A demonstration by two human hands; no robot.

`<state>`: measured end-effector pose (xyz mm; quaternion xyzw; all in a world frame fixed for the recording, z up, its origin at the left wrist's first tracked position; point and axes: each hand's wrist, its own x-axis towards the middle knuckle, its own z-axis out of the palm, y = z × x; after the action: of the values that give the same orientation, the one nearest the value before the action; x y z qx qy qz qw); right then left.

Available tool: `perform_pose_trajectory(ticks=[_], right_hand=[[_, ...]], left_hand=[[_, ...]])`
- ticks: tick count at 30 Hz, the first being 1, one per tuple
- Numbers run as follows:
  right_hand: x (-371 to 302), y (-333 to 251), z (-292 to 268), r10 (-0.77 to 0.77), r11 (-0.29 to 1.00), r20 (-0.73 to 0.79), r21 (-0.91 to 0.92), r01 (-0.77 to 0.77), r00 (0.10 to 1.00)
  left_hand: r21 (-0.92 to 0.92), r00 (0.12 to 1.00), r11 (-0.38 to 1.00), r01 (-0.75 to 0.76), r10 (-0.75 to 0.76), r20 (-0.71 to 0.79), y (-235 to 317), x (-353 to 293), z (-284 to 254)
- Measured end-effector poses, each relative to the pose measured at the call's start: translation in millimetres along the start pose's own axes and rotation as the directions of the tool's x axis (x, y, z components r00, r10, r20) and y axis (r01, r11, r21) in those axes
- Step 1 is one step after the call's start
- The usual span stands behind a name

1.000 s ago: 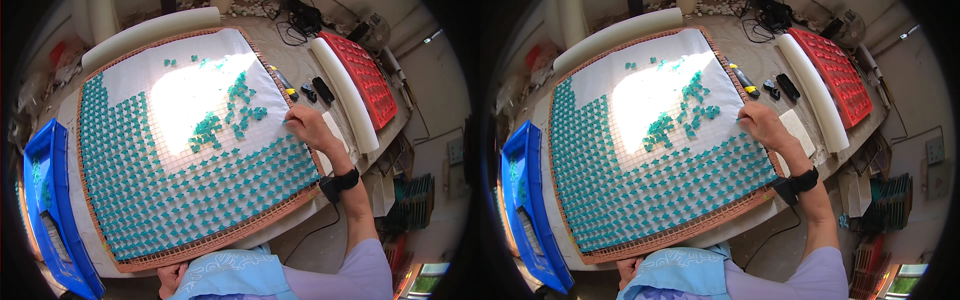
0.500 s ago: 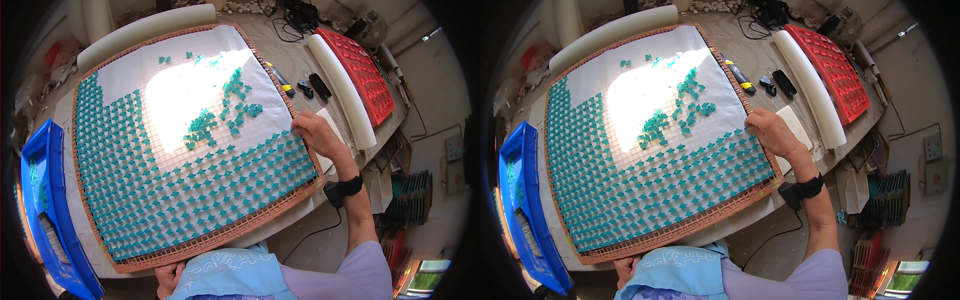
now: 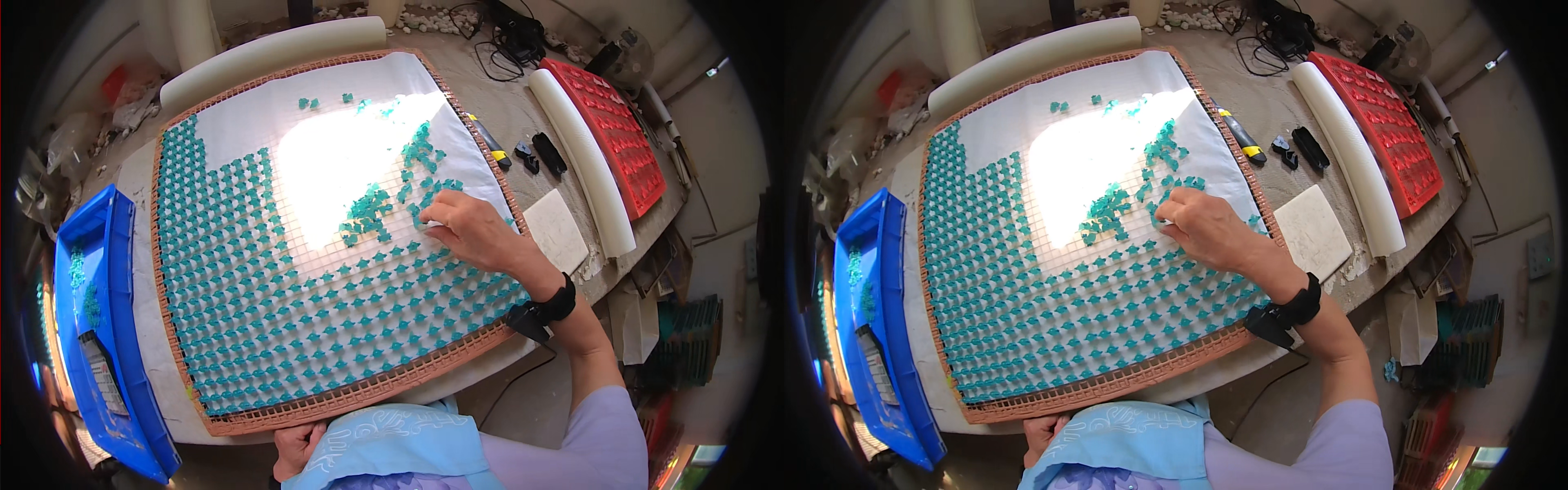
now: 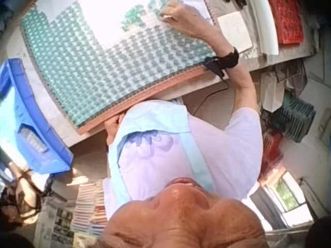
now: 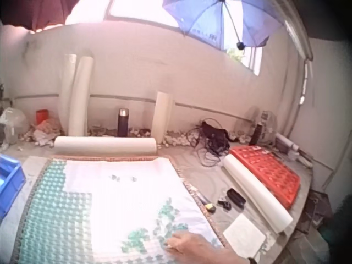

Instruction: Sorting and placing small green plastic components onto a grid template for assembly.

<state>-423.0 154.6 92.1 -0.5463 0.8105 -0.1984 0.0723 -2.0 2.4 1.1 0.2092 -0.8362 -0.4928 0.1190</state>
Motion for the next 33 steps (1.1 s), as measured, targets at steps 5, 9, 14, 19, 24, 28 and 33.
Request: perform_pose_trajectory(ticks=[5,9,14,19,24,28,33], right_hand=[[9,1,15,0.027,0.999,-0.012,-0.036,-0.027,1.0],[9,0,12,-0.024,0.995,-0.023,-0.097,0.022,0.999],[9,2,12,-0.039,0.998,-0.033,-0.044,0.037,0.999],[9,2,13,0.033,0.999,-0.03,0.003,-0.033,0.999],[8,4,14,-0.006,0.999,-0.055,0.039,0.008,0.998],[8,-3,12,0.025,0.991,-0.031,0.135,-0.02,0.999],[11,-6,11,0.094,0.979,-0.019,0.186,-0.089,0.995]], left_hand=[[-0.01,1.0,1.0,-0.014,0.014,0.003,4,3,0],[-0.011,0.999,1.0,0.018,-0.018,0.042,0,0,-1],[-0.046,0.999,0.999,-0.004,0.006,0.047,-1,1,-2],[-0.05,0.997,0.999,-0.006,0.01,0.08,2,3,-6],[-0.018,0.992,0.999,0.031,-0.028,0.124,0,0,-8],[-0.009,0.991,1.0,0.023,-0.021,0.134,-6,-2,-8],[-0.015,0.989,0.999,0.047,-0.044,0.139,-7,-4,-7]])
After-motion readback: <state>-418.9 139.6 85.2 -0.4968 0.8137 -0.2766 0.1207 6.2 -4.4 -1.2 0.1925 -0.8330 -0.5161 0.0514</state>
